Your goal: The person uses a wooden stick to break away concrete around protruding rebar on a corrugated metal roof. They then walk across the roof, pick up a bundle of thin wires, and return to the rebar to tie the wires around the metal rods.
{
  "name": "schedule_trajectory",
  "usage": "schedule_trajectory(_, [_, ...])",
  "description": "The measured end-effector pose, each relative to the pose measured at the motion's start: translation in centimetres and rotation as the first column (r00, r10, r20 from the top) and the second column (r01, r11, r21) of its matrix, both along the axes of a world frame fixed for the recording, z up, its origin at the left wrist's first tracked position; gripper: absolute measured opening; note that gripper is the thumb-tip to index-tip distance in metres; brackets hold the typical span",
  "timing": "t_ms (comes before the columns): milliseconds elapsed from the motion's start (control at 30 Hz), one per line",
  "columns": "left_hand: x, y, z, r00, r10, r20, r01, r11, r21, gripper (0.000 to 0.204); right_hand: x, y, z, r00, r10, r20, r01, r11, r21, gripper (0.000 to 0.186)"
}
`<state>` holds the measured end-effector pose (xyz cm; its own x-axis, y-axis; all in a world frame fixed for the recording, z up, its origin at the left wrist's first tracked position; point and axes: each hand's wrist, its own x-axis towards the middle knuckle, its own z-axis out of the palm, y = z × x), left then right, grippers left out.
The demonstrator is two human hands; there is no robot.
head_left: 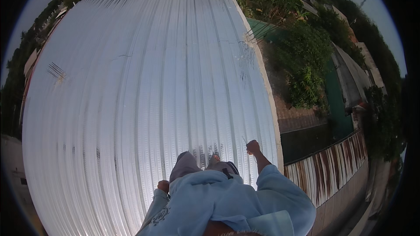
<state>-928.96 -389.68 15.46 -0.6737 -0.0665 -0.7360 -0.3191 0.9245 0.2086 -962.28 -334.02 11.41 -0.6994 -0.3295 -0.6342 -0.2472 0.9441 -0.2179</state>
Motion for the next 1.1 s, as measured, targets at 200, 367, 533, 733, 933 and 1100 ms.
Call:
schedule_trajectory(200, [-13.6, -1.1, -1.3, 0.885, 0.466, 0.015, -0.457, 0.86, 0.229, 0.034, -36.4, -6.7, 2.7, 0.922, -0.194, -0.335, 0.147, 0.976, -0.163, 0.016])
schedule_trajectory(367, [-30.5, -14.5, -1.3, 0.897, 0.441, -0.02, -0.435, 0.891, 0.132, 0.037, -46.0, -29.6, 7.1, 0.704, -0.679, 0.208, 0.644, 0.487, -0.59, 0.022])
schedule_trajectory(533, [-55.6, -24.4, 0.8, 0.95, -0.308, -0.057, 0.311, 0.948, 0.07, 0.041, -48.3, -30.8, 1.6, 0.859, 0.398, -0.322, -0.346, 0.915, 0.209, 0.019])
schedule_trajectory(733, [-86.3, -42.1, 3.2, 0.791, 0.418, -0.446, -0.299, 0.901, 0.315, 0.037, -57.5, -38.2, 3.4, 0.488, -0.799, 0.351, 0.859, 0.51, -0.032, 0.021])
schedule_trajectory(933, [-112.5, -50.6, 3.2, 0.485, 0.779, -0.398, -0.585, 0.627, 0.515, 0.033, -80.4, -44.3, 1.3, 0.569, -0.749, 0.34, 0.82, 0.546, -0.171, 0.018])
schedule_trajectory(1100, [-122.8, -49.9, 4.3, 0.383, 0.923, 0.034, -0.731, 0.281, 0.622, 0.024, -106.0, -54.5, 0.2, 0.701, -0.655, 0.283, 0.711, 0.671, -0.208, 0.02])
